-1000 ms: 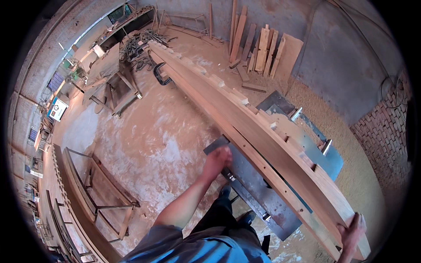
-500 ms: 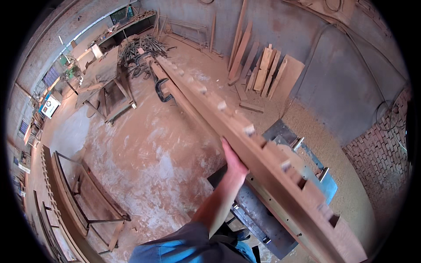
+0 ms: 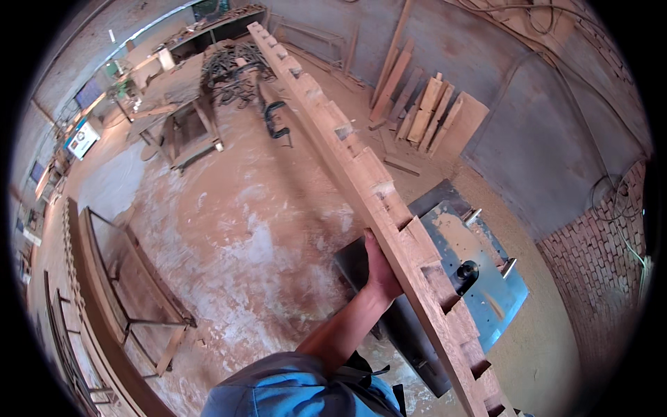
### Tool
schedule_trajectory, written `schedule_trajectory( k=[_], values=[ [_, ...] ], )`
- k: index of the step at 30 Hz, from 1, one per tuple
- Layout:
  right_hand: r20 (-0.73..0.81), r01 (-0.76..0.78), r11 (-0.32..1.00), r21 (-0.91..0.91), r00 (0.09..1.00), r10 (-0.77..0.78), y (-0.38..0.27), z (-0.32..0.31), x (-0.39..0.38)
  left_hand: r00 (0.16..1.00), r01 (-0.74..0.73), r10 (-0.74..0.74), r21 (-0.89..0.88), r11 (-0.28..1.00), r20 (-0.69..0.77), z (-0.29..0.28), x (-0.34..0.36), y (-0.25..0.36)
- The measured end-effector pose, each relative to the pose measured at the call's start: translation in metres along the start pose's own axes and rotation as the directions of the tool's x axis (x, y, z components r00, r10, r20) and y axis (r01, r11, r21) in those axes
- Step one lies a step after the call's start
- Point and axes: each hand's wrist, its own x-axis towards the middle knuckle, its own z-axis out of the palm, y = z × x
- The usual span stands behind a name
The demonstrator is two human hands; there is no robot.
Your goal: The person guides a wooden board across a jointer machine while applying downward pressure to flatten an edge. They then lift the board and stack it on top of another piece of wood.
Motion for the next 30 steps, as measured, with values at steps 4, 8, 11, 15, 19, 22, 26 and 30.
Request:
schedule_trajectory(
  k=[4, 8, 11, 15, 19, 22, 26, 30],
  values=[
    [-0.007, 0.057, 0.993, 0.108, 0.998, -0.056, 0.007, 0.035, -0.034, 0.975, -0.093, 0.137, 0.234, 0.968, -0.177, 0.038, -0.061, -0.021],
    [-0.016, 0.148, 0.966, 0.214, 0.989, -0.148, 0.004, 0.068, -0.066, 0.957, -0.141, 0.192, 0.230, 0.963, -0.219, 0.056, -0.145, -0.034],
    [-0.025, 0.212, 0.935, 0.283, 0.976, -0.214, -0.003, 0.087, -0.085, 0.943, -0.189, 0.244, 0.241, 0.952, -0.226, 0.072, -0.201, -0.042],
    [-0.028, 0.307, 0.874, 0.377, 0.947, -0.321, -0.021, 0.103, -0.109, 0.906, -0.259, 0.325, 0.254, 0.932, -0.270, 0.106, -0.269, -0.033],
    [-0.029, 0.395, 0.807, 0.439, 0.904, -0.427, -0.053, 0.110, -0.134, 0.915, -0.345, 0.376, 0.199, 0.917, -0.147, 0.106, -0.341, -0.015],
    [-0.026, 0.451, 0.764, 0.461, 0.867, -0.497, -0.073, 0.112, -0.159, 0.864, -0.368, 0.396, 0.146, 0.918, -0.311, 0.118, -0.391, -0.005],
    [-0.007, 0.493, 0.709, 0.504, 0.823, -0.567, -0.106, 0.108, -0.198, 0.816, -0.426, 0.448, 0.143, 0.893, -0.366, 0.121, -0.470, 0.020],
    [0.014, 0.528, 0.655, 0.541, 0.772, -0.635, -0.136, 0.099, -0.239, 0.735, -0.468, 0.498, 0.186, 0.864, -0.460, 0.131, -0.549, 0.048]
  ],
)
